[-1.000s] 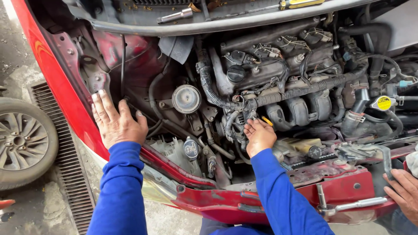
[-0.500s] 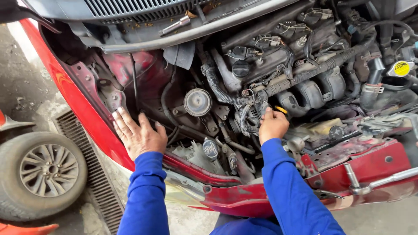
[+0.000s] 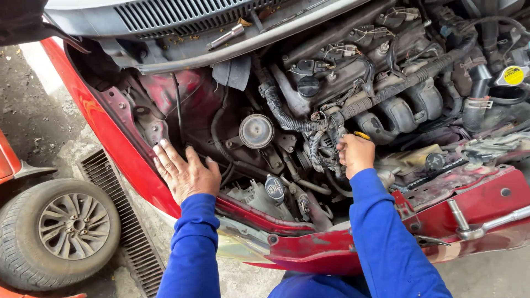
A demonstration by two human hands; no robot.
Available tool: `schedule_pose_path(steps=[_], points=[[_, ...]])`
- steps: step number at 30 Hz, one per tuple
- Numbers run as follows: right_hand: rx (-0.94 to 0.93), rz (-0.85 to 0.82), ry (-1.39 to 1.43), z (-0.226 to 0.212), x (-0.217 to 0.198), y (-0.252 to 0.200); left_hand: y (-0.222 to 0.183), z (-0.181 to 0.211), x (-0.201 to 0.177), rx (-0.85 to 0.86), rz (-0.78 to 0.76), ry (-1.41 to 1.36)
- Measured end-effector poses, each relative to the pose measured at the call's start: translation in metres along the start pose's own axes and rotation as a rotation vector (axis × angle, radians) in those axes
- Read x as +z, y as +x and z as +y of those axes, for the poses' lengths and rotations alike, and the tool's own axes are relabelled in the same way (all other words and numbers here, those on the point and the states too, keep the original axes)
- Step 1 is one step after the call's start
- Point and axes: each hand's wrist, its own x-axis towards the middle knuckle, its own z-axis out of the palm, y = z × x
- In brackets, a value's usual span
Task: Repairing a car engine by loosening bolts with a socket wrench and disconnecting electrical components
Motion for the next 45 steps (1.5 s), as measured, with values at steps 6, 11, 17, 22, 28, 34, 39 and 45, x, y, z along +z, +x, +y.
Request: schedule_pose_path(steps=[6,11,17,22,28,34,39,45], points=[[0.272,-0.113,0.143,-0.038,-0.002,-0.039,-0.002,0.0,0.002,0.016,0.021,0.01],[0.176,-0.035,0.087,-0.024,-0.003,-0.025,-0.001,-0.001,0.004,0.017,0.037,0.016],[0.1,0.023,0.106,0.0,-0.001,-0.002,0.0,-0.001,0.002,0.017,0.026,0.024],[0.185,0.014,0.159,-0.012,0.003,-0.02,-0.001,0.0,0.002,0.021,0.028,0.03],[0.019,0.016,0.075,-0.001,-0.002,-0.016,-0.001,-0.001,0.001,0.021,0.015,0.02],[0.274,-0.025,0.283,-0.032,0.0,-0.039,-0.001,0.0,0.001,0.022,0.015,0.046],[-0.007,0.038,-0.11,-0.004,0.0,-0.016,0.0,0.0,0.001,0.024,0.027,0.029],[0.069,0.018,-0.143,-0.009,0.006,-0.015,-0.002,-0.002,0.002,0.023,0.012,0.027]])
